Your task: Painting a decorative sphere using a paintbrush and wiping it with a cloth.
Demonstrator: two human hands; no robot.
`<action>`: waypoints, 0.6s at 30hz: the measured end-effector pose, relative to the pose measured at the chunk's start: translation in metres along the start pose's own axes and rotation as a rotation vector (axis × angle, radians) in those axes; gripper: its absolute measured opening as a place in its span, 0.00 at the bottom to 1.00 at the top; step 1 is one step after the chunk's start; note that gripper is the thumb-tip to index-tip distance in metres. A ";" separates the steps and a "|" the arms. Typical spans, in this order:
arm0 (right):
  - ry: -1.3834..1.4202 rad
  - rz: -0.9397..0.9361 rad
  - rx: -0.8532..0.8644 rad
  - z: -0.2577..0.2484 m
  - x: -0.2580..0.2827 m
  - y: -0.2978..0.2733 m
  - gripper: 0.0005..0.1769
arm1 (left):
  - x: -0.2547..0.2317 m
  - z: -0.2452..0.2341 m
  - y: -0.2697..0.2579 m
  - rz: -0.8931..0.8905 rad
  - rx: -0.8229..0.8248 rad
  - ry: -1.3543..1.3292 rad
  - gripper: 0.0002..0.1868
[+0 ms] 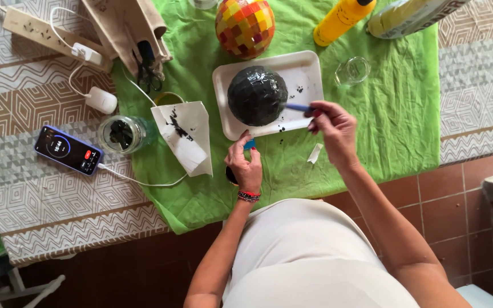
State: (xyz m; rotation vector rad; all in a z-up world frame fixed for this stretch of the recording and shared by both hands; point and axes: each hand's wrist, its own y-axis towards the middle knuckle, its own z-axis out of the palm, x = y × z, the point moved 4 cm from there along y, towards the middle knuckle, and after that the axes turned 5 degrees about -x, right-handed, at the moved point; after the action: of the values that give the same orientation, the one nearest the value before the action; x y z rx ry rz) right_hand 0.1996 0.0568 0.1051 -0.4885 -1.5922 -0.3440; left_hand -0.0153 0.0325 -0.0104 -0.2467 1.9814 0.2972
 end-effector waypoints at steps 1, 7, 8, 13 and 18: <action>0.004 0.002 -0.002 0.001 -0.001 -0.002 0.09 | 0.001 0.000 -0.001 0.002 0.002 0.003 0.21; -0.062 -0.061 0.068 -0.002 -0.006 0.001 0.10 | -0.001 -0.002 0.000 0.007 0.014 0.012 0.21; -0.057 -0.069 0.058 -0.006 -0.008 0.003 0.10 | -0.002 -0.002 0.000 0.013 0.013 0.010 0.21; -0.028 -0.031 -0.009 -0.017 -0.006 0.010 0.10 | 0.008 0.001 -0.005 -0.008 0.008 0.029 0.21; 0.135 0.151 -0.148 -0.037 -0.039 0.012 0.14 | 0.004 -0.005 -0.001 -0.038 0.021 0.024 0.21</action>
State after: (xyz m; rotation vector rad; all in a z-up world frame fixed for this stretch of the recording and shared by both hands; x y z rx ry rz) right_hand 0.2387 0.0447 0.0682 -0.6818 -1.3962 -0.3739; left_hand -0.0208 0.0299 -0.0123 -0.2752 2.0005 0.2494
